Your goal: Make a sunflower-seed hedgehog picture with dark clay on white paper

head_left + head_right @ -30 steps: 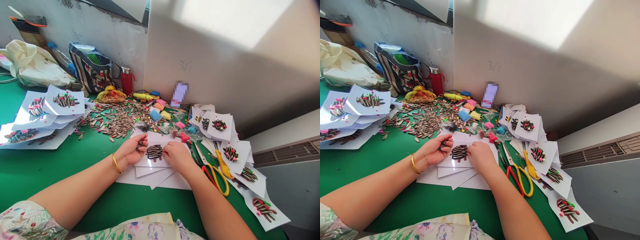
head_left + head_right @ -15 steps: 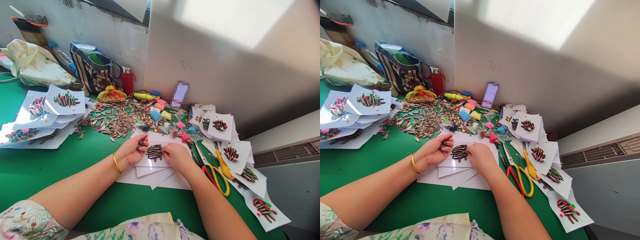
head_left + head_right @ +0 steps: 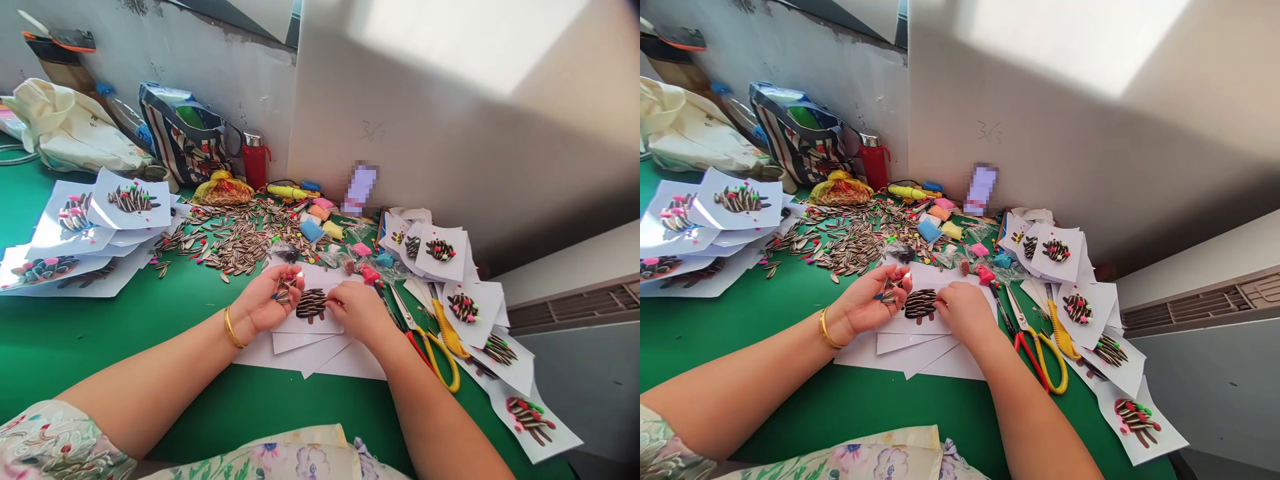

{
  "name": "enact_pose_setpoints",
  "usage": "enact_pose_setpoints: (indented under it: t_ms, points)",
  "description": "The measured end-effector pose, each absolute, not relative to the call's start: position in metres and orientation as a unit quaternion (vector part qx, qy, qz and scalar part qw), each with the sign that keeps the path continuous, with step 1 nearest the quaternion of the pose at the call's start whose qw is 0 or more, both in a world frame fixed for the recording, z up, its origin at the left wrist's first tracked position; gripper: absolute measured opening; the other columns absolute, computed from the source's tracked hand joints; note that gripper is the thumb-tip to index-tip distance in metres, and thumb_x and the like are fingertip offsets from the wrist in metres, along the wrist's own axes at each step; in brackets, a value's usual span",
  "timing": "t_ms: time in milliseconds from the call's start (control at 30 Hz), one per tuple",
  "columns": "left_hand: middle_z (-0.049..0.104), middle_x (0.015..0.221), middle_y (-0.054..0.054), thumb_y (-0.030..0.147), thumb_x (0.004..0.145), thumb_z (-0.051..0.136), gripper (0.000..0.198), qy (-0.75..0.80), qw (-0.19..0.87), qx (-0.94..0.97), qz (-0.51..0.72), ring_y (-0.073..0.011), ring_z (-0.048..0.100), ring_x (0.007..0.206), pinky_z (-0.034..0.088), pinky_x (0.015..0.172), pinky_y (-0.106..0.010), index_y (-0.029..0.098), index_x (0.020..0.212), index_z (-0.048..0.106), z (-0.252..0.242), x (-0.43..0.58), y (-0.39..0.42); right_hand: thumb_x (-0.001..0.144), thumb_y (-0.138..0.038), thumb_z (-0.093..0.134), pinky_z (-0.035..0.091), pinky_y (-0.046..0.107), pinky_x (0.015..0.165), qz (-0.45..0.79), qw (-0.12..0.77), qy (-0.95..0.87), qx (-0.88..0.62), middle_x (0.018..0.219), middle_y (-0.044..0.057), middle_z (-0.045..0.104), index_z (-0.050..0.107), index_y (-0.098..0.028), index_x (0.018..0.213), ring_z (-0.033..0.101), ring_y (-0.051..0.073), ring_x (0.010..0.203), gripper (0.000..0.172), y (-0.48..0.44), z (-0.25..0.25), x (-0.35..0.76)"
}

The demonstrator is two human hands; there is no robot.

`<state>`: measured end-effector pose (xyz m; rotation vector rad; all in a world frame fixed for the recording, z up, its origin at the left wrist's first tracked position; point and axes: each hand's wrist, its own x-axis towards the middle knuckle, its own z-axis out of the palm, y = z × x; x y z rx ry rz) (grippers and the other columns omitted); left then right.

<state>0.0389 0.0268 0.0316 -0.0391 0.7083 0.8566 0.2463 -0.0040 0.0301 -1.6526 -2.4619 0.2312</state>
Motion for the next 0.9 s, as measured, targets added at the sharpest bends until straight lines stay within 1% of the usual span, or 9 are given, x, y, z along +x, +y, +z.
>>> enact_pose_setpoints:
  t_ms: [67, 167, 267, 367, 533, 600, 667, 800, 900]
  points:
    - [0.064, 0.087, -0.011, 0.020, 0.095, 0.047, 0.016, 0.331, 0.848, -0.022, 0.414, -0.0169, 0.069, 0.077, 0.060, 0.060, -0.023, 0.010, 0.096, 0.061, 0.035, 0.040, 0.025, 0.089, -0.022, 0.061, 0.038, 0.028, 0.070, 0.063, 0.115, -0.823, -0.553, 0.079, 0.003, 0.067, 0.072, -0.021, 0.084, 0.058, 0.018, 0.079, 0.012, -0.005, 0.033, 0.248]
    - [0.067, 0.106, -0.020, 0.026, 0.097, 0.045, 0.025, 0.320, 0.849, -0.008, 0.421, -0.0250, 0.070, 0.096, 0.062, 0.076, -0.034, 0.008, 0.105, 0.061, 0.037, 0.041, 0.023, 0.090, -0.019, 0.060, 0.040, 0.029, 0.076, 0.046, 0.162, -0.823, -0.542, 0.084, 0.004, 0.067, 0.072, -0.020, 0.089, 0.058, 0.019, 0.084, 0.011, -0.005, 0.031, 0.248]
    - [0.065, 0.116, -0.023, 0.030, 0.098, 0.043, 0.032, 0.309, 0.847, 0.004, 0.432, -0.0290, 0.068, 0.107, 0.061, 0.082, -0.038, 0.007, 0.112, 0.060, 0.036, 0.041, 0.022, 0.089, -0.017, 0.060, 0.041, 0.031, 0.078, 0.042, 0.184, -0.828, -0.529, 0.087, 0.005, 0.066, 0.072, -0.020, 0.094, 0.058, 0.020, 0.085, 0.013, -0.004, 0.027, 0.246]
    - [0.064, 0.119, -0.024, 0.033, 0.099, 0.041, 0.036, 0.303, 0.848, 0.007, 0.435, -0.0304, 0.066, 0.111, 0.060, 0.085, -0.040, 0.007, 0.117, 0.058, 0.035, 0.041, 0.022, 0.091, -0.017, 0.056, 0.041, 0.031, 0.078, 0.043, 0.213, -0.829, -0.516, 0.088, 0.006, 0.065, 0.072, -0.020, 0.096, 0.057, 0.019, 0.085, 0.017, -0.005, 0.027, 0.245]
    - [0.066, 0.116, -0.022, 0.039, 0.100, 0.038, 0.045, 0.269, 0.871, 0.014, 0.411, -0.0283, 0.067, 0.107, 0.058, 0.088, -0.042, 0.007, 0.126, 0.056, 0.037, 0.042, 0.018, 0.096, -0.024, 0.051, 0.041, 0.033, 0.078, 0.036, 0.267, -0.834, -0.481, 0.087, 0.007, 0.066, 0.072, -0.021, 0.098, 0.055, 0.019, 0.084, 0.022, -0.011, 0.031, 0.238]
    - [0.067, 0.112, -0.021, 0.042, 0.101, 0.037, 0.048, 0.257, 0.884, 0.029, 0.389, -0.0272, 0.069, 0.101, 0.058, 0.085, -0.041, 0.007, 0.126, 0.056, 0.036, 0.042, 0.016, 0.097, -0.026, 0.050, 0.041, 0.034, 0.079, 0.035, 0.278, -0.836, -0.471, 0.090, 0.007, 0.068, 0.072, -0.022, 0.100, 0.056, 0.020, 0.085, 0.022, -0.014, 0.032, 0.234]
    - [0.069, 0.104, -0.020, 0.045, 0.100, 0.037, 0.050, 0.248, 0.896, 0.047, 0.365, -0.0259, 0.070, 0.093, 0.058, 0.079, -0.039, 0.007, 0.125, 0.057, 0.034, 0.043, 0.014, 0.097, -0.025, 0.050, 0.041, 0.035, 0.081, 0.039, 0.285, -0.839, -0.462, 0.095, 0.007, 0.069, 0.071, -0.022, 0.104, 0.057, 0.020, 0.088, 0.022, -0.017, 0.033, 0.230]
    - [0.067, 0.083, -0.012, 0.049, 0.100, 0.035, 0.050, 0.221, 0.920, 0.058, 0.319, -0.0211, 0.067, 0.072, 0.056, 0.067, -0.033, 0.009, 0.115, 0.061, 0.029, 0.047, 0.009, 0.096, -0.023, 0.052, 0.041, 0.035, 0.081, 0.051, 0.282, -0.844, -0.454, 0.101, 0.008, 0.069, 0.068, -0.022, 0.114, 0.058, 0.021, 0.094, 0.024, -0.021, 0.033, 0.226]
    - [0.063, 0.077, -0.009, 0.050, 0.100, 0.035, 0.047, 0.194, 0.932, 0.050, 0.303, -0.0172, 0.063, 0.064, 0.053, 0.062, -0.028, 0.011, 0.099, 0.062, 0.030, 0.050, 0.005, 0.093, -0.025, 0.056, 0.041, 0.035, 0.082, 0.059, 0.280, -0.847, -0.448, 0.101, 0.007, 0.068, 0.067, -0.023, 0.114, 0.058, 0.021, 0.097, 0.024, -0.023, 0.033, 0.225]
